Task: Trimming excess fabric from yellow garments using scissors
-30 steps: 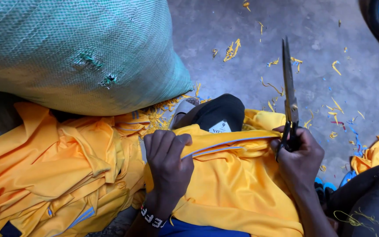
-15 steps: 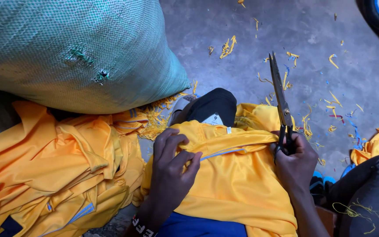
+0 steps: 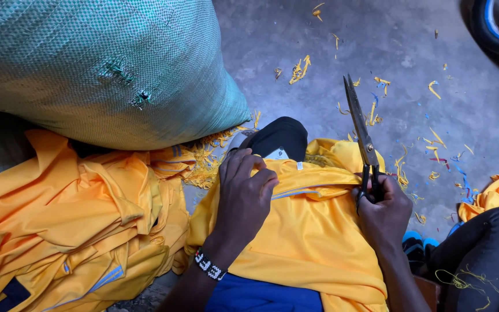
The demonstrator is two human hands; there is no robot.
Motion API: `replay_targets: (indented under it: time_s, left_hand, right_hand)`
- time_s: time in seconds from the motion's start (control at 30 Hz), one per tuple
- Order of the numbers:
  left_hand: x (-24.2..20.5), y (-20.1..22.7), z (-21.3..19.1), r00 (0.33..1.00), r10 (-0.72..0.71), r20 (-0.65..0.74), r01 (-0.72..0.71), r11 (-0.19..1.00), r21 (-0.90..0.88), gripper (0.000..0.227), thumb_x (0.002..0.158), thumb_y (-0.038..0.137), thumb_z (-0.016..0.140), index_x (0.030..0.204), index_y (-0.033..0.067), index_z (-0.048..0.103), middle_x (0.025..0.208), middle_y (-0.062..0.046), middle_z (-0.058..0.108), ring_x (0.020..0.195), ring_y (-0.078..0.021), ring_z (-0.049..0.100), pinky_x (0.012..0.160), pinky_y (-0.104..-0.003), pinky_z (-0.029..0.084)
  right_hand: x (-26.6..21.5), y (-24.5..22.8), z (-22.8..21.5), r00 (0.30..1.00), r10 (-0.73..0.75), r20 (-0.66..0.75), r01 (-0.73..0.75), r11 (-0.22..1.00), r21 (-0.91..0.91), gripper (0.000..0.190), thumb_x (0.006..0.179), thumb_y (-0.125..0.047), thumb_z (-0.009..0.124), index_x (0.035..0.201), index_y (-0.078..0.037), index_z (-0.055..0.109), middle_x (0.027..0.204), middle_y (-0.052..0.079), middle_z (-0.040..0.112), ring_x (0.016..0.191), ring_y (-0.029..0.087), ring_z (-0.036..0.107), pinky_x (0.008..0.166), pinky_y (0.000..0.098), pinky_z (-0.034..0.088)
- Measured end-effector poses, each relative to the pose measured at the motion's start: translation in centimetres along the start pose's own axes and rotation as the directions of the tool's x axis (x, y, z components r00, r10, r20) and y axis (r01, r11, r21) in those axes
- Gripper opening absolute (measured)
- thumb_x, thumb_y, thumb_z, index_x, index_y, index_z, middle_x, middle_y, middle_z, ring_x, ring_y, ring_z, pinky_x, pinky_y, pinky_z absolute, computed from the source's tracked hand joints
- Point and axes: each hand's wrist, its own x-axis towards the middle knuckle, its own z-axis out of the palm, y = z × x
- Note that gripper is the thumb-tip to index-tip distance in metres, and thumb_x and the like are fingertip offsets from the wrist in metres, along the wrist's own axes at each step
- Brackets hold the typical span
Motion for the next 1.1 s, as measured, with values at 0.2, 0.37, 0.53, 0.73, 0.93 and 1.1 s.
replay_targets:
  time_s: [0.2,0.37,0.53,0.73,0.93,1.1]
  left_hand:
    - [0.0,-0.5,0.2,0.912,-0.395,0.108,0.393,0.768,-0.506,0.012,0.094,0.022,0.072,0.084,0.0167,0.073,0.088,0.000,0.068,0.114,-0.0261,0.068,0.106,-0.038,0.046]
    - [0.2,0.0,-0.8,0.867,-0.495,0.052,0.414,0.659,-0.628,0.005,0.091,0.005,0.064,0.090,0.0010,0.067,0.103,-0.008,0.065,0.107,-0.0189,0.063,0.093,-0.031,0.050]
    - [0.0,-0.2,-2.1,0.859,-0.511,0.029,0.392,0.620,-0.680,0.004,0.092,0.003,0.062,0.090,0.0007,0.065,0.106,-0.008,0.065,0.115,-0.0218,0.061,0.100,-0.034,0.047]
    - [0.3,-2.0,-5.6,0.817,-0.560,-0.141,0.395,0.720,-0.571,0.010,0.088,0.001,0.064,0.098,0.0028,0.062,0.105,-0.006,0.065,0.099,-0.0174,0.061,0.094,-0.031,0.048]
    - [1.3,-1.1,-6.5,0.911,-0.379,-0.165,0.334,0.910,-0.245,0.026,0.078,0.002,0.074,0.103,0.0089,0.070,0.103,-0.006,0.061,0.097,-0.0214,0.057,0.088,-0.035,0.047]
    - [1.7,-0.6,-3.4,0.956,-0.275,-0.105,0.260,0.955,-0.140,0.022,0.075,0.012,0.082,0.095,0.0088,0.075,0.101,-0.007,0.060,0.096,-0.0253,0.050,0.088,-0.039,0.045]
  right_hand:
    - [-0.4,-3.6,-2.7,0.997,-0.030,0.074,0.040,0.990,-0.133,0.021,0.074,0.002,0.077,0.093,-0.003,0.069,0.076,0.022,0.066,0.072,0.032,0.065,0.066,0.0424,0.051]
    - [-0.5,-3.4,-7.6,0.944,-0.051,0.327,0.136,0.960,-0.245,0.019,0.073,-0.002,0.082,0.085,-0.003,0.067,0.082,0.000,0.081,0.063,0.009,0.070,0.056,0.0257,0.051]
    - [-1.4,-5.0,-8.4,0.910,0.045,0.412,0.151,0.890,-0.431,0.030,0.066,-0.026,0.091,0.085,-0.012,0.073,0.059,0.000,0.070,0.046,0.015,0.052,0.049,0.0317,0.043]
    - [-1.1,-5.0,-8.3,0.877,0.061,0.476,0.228,0.821,-0.524,0.035,0.065,-0.045,0.089,0.075,-0.016,0.071,0.055,-0.001,0.069,0.042,0.017,0.055,0.049,0.0330,0.045]
    - [-0.9,-5.2,-8.1,0.837,0.181,0.516,0.278,0.672,-0.686,0.036,0.070,-0.058,0.081,0.077,-0.024,0.071,0.061,-0.001,0.071,0.049,0.023,0.063,0.057,0.0365,0.048]
    - [-0.6,-5.1,-8.3,0.805,0.235,0.545,0.302,0.629,-0.717,0.026,0.076,-0.049,0.076,0.082,-0.025,0.070,0.070,-0.002,0.074,0.059,0.025,0.069,0.063,0.0385,0.050]
